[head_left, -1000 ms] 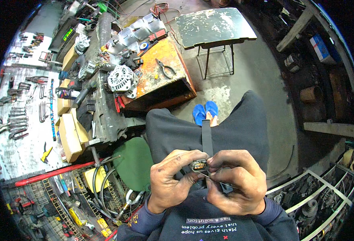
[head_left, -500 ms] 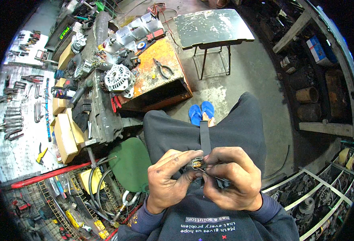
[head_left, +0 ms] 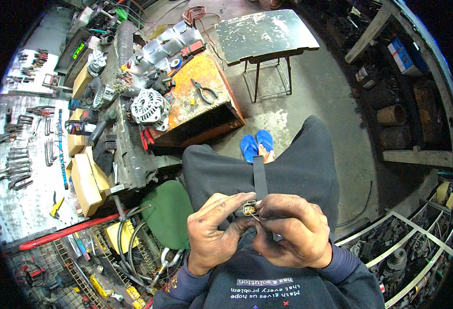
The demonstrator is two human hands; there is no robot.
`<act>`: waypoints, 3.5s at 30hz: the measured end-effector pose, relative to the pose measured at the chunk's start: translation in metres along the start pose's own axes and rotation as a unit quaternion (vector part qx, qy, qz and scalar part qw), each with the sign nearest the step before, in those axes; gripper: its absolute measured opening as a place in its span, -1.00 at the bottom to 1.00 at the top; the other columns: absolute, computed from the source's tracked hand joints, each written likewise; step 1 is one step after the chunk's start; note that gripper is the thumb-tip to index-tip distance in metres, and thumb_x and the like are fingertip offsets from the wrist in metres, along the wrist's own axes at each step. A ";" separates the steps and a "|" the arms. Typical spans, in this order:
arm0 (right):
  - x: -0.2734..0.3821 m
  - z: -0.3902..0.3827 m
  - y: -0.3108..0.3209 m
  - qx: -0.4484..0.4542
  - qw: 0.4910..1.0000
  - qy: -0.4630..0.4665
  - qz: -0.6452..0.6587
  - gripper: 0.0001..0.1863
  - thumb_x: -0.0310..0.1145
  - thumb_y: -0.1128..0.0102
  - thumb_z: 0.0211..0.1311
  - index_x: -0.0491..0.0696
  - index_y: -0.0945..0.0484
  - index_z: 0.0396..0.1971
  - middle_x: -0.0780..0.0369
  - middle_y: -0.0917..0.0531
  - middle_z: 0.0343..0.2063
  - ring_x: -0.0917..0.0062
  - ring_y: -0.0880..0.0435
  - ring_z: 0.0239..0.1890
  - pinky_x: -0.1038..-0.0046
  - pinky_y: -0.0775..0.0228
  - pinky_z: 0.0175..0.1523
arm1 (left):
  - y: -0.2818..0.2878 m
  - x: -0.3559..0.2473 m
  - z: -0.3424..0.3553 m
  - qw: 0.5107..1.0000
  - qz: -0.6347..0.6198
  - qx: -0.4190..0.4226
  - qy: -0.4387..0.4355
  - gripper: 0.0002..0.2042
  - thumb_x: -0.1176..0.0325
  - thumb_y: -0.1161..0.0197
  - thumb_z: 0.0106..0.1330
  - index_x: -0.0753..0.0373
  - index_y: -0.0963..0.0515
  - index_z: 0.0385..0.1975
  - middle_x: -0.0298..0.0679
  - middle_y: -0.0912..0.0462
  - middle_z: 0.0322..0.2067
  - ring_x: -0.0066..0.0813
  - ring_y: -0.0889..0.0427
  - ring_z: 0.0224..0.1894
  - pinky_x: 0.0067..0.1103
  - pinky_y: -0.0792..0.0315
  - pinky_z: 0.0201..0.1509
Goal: The person manipulates a small electrical connector, using a thin metal tool to adjust internal pins and a pair of pliers to grip components. The person repeatedly inserts and removes the tool while holding the connector steady.
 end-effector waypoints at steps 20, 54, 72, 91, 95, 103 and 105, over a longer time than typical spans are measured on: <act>-0.019 0.014 0.003 0.070 0.986 -0.100 0.113 -0.76 -0.58 -0.48 -0.09 -0.19 -0.61 -0.38 0.06 -0.65 -0.24 0.30 -0.71 -0.29 0.39 -0.58 -0.19 | 0.002 -0.012 0.007 0.997 0.025 0.005 -0.075 -0.57 0.59 -0.55 -0.03 0.26 -0.76 -0.06 -0.10 -0.81 -0.15 -0.21 -0.76 -0.10 -0.42 -0.60 0.03; -0.027 0.021 0.002 0.092 0.976 -0.131 0.146 -0.82 -0.62 -0.42 -0.17 -0.18 -0.60 -0.50 0.12 -0.67 -0.32 0.45 -0.71 -0.34 0.46 -0.56 -0.22 | 0.002 -0.015 0.011 0.994 0.019 0.026 -0.100 -0.63 0.53 -0.55 0.01 0.23 -0.76 -0.11 -0.18 -0.83 -0.14 -0.24 -0.76 -0.06 -0.43 -0.58 0.08; -0.077 -0.008 0.029 0.015 0.908 -0.339 0.247 -0.87 -0.53 -0.42 0.24 -0.23 -0.63 -0.34 0.18 -0.68 -0.29 0.51 -0.63 -0.17 0.47 -0.45 -0.02 | 0.143 -0.012 0.000 0.898 0.263 -0.344 -0.074 -0.86 0.41 -0.22 0.42 0.27 -0.71 -0.22 -0.25 -0.77 -0.26 -0.43 -0.72 -0.27 -0.45 -0.60 -0.14; -0.020 0.033 -0.006 0.043 0.984 -0.119 0.123 -0.73 -0.68 -0.45 -0.19 -0.21 -0.61 -0.40 -0.02 -0.70 -0.17 0.27 -0.76 -0.20 0.37 -0.63 -0.09 | 0.012 0.026 0.017 0.978 -0.196 0.050 0.044 -0.61 0.45 -0.54 0.21 0.33 -0.70 0.06 -0.18 -0.77 -0.19 -0.50 -0.72 -0.15 -0.57 -0.55 -0.02; -0.017 0.029 -0.008 0.065 0.986 -0.125 0.093 -0.72 -0.64 -0.48 -0.19 -0.21 -0.61 -0.40 -0.01 -0.70 -0.16 0.22 -0.78 -0.17 0.35 -0.64 -0.07 | 0.015 0.022 0.016 0.985 -0.169 0.038 0.026 -0.62 0.45 -0.55 0.20 0.33 -0.71 0.04 -0.15 -0.78 -0.19 -0.47 -0.72 -0.19 -0.57 -0.55 -0.07; -0.011 0.021 -0.005 0.039 0.995 -0.082 0.051 -0.66 -0.58 -0.54 -0.27 -0.17 -0.62 -0.38 0.03 -0.72 -0.16 0.30 -0.81 -0.30 0.39 -0.68 -0.26 | 0.015 0.009 0.016 0.994 -0.101 0.028 0.009 -0.61 0.44 -0.56 0.17 0.32 -0.72 0.02 -0.13 -0.79 -0.23 -0.45 -0.74 -0.23 -0.56 -0.57 -0.11; -0.008 0.019 -0.005 0.034 0.997 -0.057 0.030 -0.62 -0.54 -0.57 -0.32 -0.15 -0.63 -0.37 0.03 -0.73 -0.18 0.28 -0.82 -0.30 0.37 -0.69 -0.28 | 0.015 0.008 0.015 0.995 -0.100 0.015 0.008 -0.61 0.43 -0.57 0.16 0.32 -0.73 0.02 -0.13 -0.79 -0.23 -0.45 -0.74 -0.24 -0.56 -0.57 -0.12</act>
Point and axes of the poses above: each hand's wrist, its own z-axis towards the middle knuckle, its own y-axis out of the back of the hand, x = y × z, the point moved 9 cm from there along z, towards the middle knuckle
